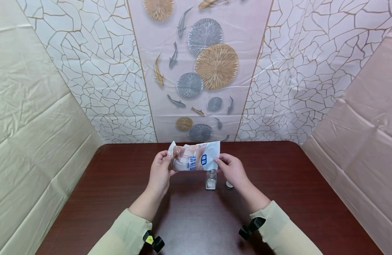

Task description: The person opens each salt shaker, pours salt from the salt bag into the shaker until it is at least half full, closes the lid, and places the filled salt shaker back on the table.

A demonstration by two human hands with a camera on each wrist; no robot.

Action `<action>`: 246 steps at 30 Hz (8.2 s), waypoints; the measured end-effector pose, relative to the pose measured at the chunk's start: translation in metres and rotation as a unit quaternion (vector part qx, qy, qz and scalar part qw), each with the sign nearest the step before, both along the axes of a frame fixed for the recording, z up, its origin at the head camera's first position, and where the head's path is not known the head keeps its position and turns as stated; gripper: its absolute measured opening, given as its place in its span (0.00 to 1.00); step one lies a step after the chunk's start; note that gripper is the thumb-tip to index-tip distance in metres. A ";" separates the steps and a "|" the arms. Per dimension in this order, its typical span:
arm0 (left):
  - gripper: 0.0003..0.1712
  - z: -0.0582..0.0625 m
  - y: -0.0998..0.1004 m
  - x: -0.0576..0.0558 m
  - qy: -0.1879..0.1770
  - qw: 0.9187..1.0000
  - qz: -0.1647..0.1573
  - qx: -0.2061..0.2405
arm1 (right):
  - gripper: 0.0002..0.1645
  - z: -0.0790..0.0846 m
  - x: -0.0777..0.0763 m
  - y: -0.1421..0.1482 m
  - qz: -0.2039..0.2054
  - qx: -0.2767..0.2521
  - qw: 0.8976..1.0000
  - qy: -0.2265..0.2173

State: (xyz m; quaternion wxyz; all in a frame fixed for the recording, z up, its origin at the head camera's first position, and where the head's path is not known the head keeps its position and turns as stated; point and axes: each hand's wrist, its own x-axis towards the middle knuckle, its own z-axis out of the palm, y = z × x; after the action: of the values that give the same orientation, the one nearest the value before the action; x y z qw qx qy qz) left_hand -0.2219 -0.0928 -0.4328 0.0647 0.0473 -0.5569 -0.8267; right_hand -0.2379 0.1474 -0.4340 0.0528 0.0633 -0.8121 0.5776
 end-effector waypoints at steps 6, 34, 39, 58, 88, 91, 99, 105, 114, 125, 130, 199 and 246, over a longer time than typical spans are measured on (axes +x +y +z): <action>0.06 -0.001 0.000 0.000 -0.001 1.000 0.000 0.005 | 0.10 0.000 0.000 0.000 0.000 0.002 1.000 0.000; 0.08 0.001 0.001 0.003 -0.002 1.000 -0.001 -0.002 | 0.11 0.000 -0.001 0.001 0.002 -0.006 1.000 -0.004; 0.09 0.000 0.001 0.003 0.000 1.000 0.000 -0.002 | 0.11 0.000 0.000 0.000 0.002 -0.009 1.000 -0.006; 0.11 -0.001 -0.001 0.002 0.001 1.000 0.000 0.020 | 0.10 0.000 0.000 -0.002 -0.003 0.003 1.000 0.002; 0.05 0.000 0.001 0.003 0.018 0.999 -0.017 0.035 | 0.10 0.001 0.000 0.000 -0.006 -0.003 1.000 -0.003; 0.05 0.001 0.002 0.003 0.018 0.999 -0.016 0.035 | 0.10 0.001 0.000 0.000 -0.005 -0.006 1.000 -0.002; 0.05 0.001 0.002 0.003 0.017 0.999 -0.013 0.025 | 0.10 0.000 0.000 0.001 -0.007 -0.006 1.000 -0.002; 0.06 0.001 0.003 0.002 0.015 1.000 -0.007 0.023 | 0.10 0.000 0.000 0.001 -0.006 -0.009 1.000 -0.001; 0.06 0.001 0.003 0.002 0.011 1.000 -0.004 0.017 | 0.10 -0.001 -0.001 0.001 -0.006 -0.010 1.000 -0.001; 0.06 0.004 0.004 0.004 0.011 1.000 -0.003 0.016 | 0.10 -0.001 -0.001 0.002 -0.006 -0.008 1.000 0.001; 0.05 0.004 0.004 0.004 0.011 1.000 -0.001 0.015 | 0.10 -0.002 -0.001 0.002 -0.007 -0.012 1.000 -0.001; 0.06 0.010 0.006 0.008 0.008 1.000 0.004 -0.004 | 0.10 0.001 0.002 0.002 -0.007 -0.025 1.000 -0.005; 0.09 0.011 0.007 0.011 0.013 1.000 0.002 -0.011 | 0.10 -0.001 0.002 0.001 -0.013 -0.021 1.000 -0.003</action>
State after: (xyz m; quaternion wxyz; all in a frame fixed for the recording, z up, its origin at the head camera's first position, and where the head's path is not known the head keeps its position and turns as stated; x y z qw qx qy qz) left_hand -0.2114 -0.0860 -0.4213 0.0737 0.0372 -0.5649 -0.8210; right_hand -0.2356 0.1482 -0.4347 0.0589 0.0495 -0.8006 0.5942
